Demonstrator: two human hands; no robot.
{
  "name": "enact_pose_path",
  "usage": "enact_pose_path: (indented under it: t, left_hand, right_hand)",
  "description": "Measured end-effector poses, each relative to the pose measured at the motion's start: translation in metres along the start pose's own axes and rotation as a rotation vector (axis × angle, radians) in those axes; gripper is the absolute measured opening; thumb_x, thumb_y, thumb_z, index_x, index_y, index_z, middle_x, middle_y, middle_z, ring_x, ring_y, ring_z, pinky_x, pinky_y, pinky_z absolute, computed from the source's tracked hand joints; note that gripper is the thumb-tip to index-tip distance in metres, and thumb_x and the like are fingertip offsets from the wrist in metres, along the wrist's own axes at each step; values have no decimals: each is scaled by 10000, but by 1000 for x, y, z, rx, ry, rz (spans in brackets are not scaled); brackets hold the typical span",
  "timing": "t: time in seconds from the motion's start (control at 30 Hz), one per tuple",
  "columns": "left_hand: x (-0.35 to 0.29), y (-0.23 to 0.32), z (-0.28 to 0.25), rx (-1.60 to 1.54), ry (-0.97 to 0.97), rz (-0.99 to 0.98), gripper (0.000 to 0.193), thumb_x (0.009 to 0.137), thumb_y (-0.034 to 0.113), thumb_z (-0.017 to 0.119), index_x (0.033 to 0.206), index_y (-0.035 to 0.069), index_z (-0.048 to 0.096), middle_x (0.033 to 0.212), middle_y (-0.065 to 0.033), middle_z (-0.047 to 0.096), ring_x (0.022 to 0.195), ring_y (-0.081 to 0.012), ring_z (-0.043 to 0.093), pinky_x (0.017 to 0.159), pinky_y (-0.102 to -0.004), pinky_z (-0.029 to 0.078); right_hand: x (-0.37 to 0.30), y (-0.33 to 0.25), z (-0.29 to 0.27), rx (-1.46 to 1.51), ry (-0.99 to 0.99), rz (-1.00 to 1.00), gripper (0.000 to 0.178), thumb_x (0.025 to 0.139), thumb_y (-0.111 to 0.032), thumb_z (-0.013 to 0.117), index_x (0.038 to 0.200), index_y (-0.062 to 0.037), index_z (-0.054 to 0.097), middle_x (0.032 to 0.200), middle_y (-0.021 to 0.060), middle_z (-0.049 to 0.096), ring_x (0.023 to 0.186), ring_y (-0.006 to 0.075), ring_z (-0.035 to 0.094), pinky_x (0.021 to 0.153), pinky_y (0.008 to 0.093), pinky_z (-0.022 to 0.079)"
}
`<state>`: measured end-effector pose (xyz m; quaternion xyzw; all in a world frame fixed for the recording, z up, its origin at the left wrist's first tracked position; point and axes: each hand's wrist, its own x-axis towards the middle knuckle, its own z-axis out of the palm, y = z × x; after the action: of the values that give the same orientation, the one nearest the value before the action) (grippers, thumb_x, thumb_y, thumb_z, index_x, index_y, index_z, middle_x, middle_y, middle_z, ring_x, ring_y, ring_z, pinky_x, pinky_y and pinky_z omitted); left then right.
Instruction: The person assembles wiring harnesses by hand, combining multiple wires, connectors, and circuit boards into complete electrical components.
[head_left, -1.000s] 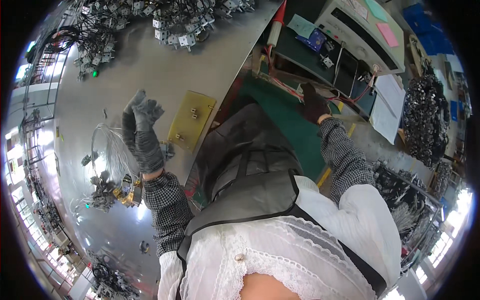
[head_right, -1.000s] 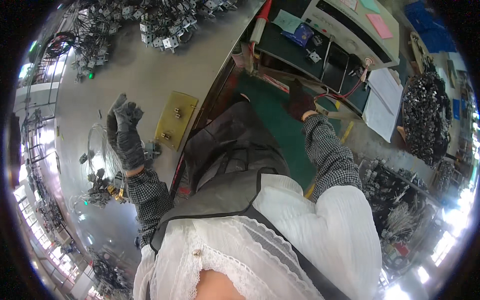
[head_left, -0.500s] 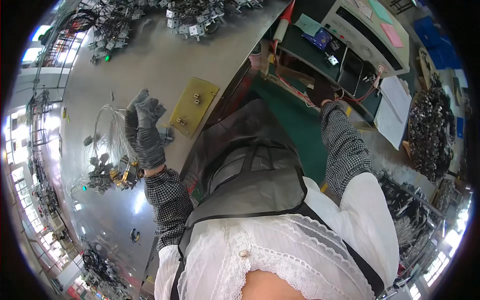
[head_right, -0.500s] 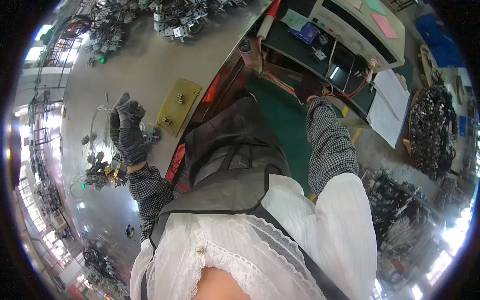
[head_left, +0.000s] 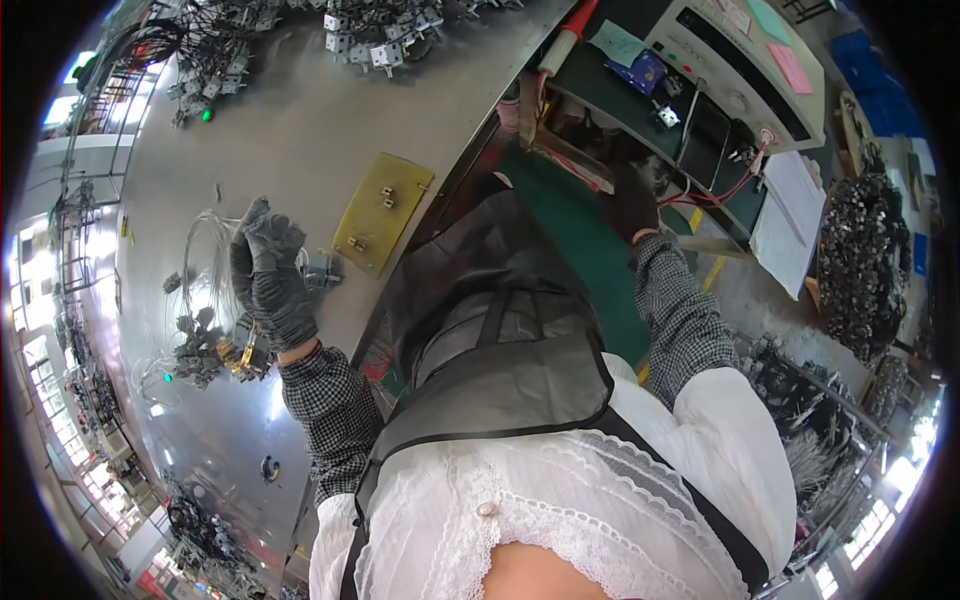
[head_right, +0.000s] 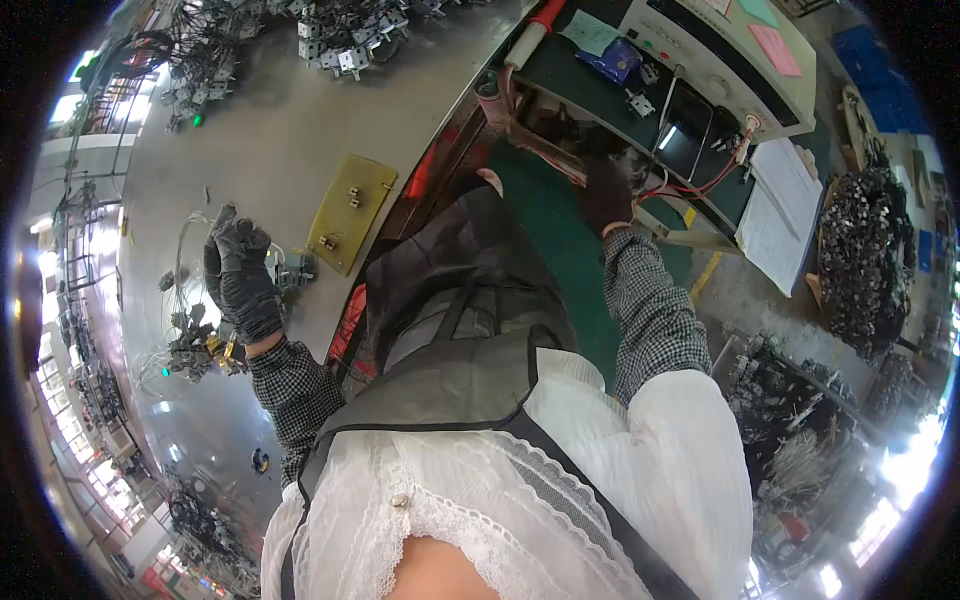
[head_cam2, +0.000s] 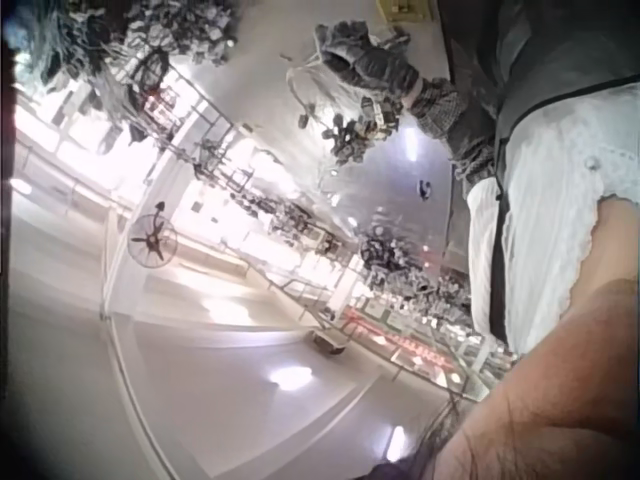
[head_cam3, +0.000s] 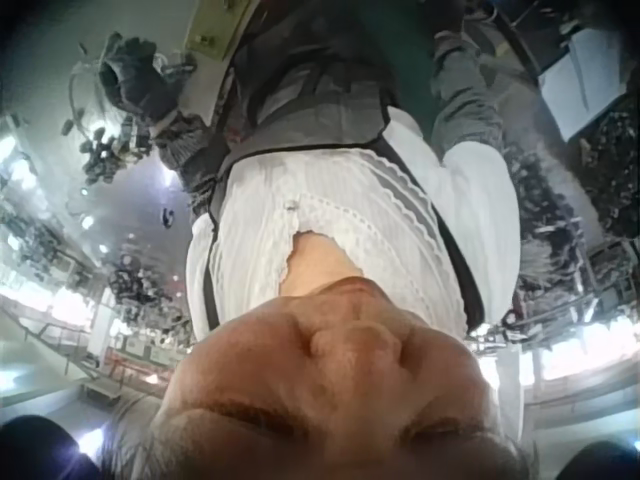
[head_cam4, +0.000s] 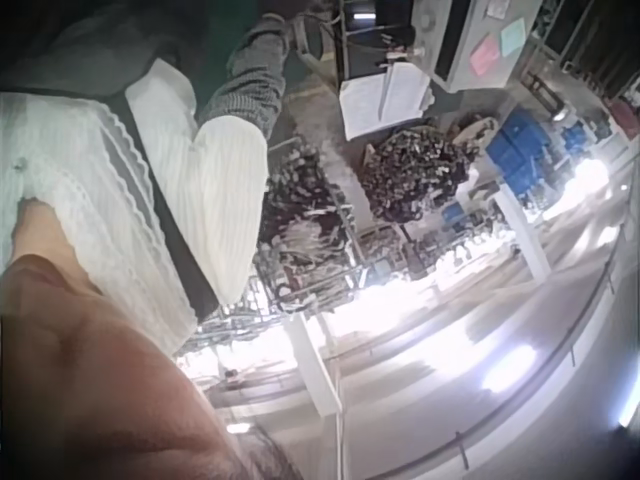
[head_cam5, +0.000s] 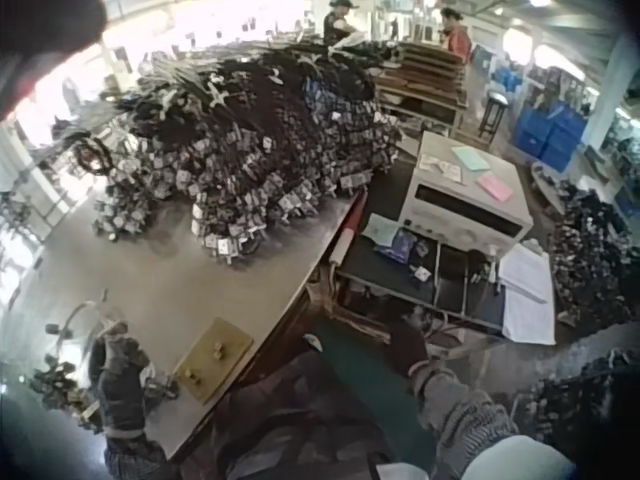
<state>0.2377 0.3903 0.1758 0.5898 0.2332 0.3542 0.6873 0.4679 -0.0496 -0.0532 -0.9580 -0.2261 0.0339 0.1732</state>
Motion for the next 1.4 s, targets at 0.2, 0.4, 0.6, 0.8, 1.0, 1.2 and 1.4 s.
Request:
enact_pose_path:
  t: [0.2,0.4,0.6,0.8,1.0,1.2,1.4]
  left_hand:
    - [14,-9,10,88,-36,-41,352,1062,214,611,1335,-7,629,1240,-100,698,996,-158,697,848,-340,619]
    - [21,-17,24,131,-82,-97,354,1064,208,603,1344,-8,620,1307,-116,677,1012,-160,695,864,-349,615]
    - [28,-21,30,152,-79,-98,335,1066,206,600,1331,2,624,1353,-124,654,1046,-166,690,868,-352,610]
    - [36,-26,33,177,-42,-164,326,1066,202,599,1322,3,630,1349,-130,658,1030,-167,692,864,-350,613]
    - [42,-39,43,150,-32,-172,318,1061,200,610,1308,2,642,1320,-128,677,1010,-174,693,841,-350,612]
    - [48,-43,44,152,-17,-230,321,1061,211,614,1307,8,645,1315,-123,682,999,-172,691,841,-353,610]
    - [47,-40,39,176,-25,-205,332,1069,221,598,1318,5,635,1324,-124,676,1008,-169,691,852,-349,607]
  right_hand:
    - [-10,-2,4,93,24,48,476,943,-237,653,1384,-79,573,1350,222,609,1215,410,604,1025,502,502]
    - [28,16,-6,-106,-143,-11,333,944,-158,584,1249,-82,695,1179,186,703,1053,388,682,926,496,549]
    - [84,34,13,-219,-494,28,376,967,-170,541,1294,-30,665,1249,238,680,1108,408,664,971,490,539]
    - [77,58,39,-48,-233,-38,364,997,-223,527,1253,1,657,1192,267,671,1066,423,658,971,511,523]
    - [69,60,40,-129,-241,-23,350,1010,-227,519,1248,-12,658,1175,251,680,1047,434,658,955,534,527]
    - [52,60,21,-81,-197,-6,338,1000,-239,559,1254,-40,658,1244,224,665,1136,423,627,991,531,501]
    - [52,51,4,-140,-188,75,402,1039,-297,529,1355,-73,637,1367,223,627,1197,402,620,1050,503,496]
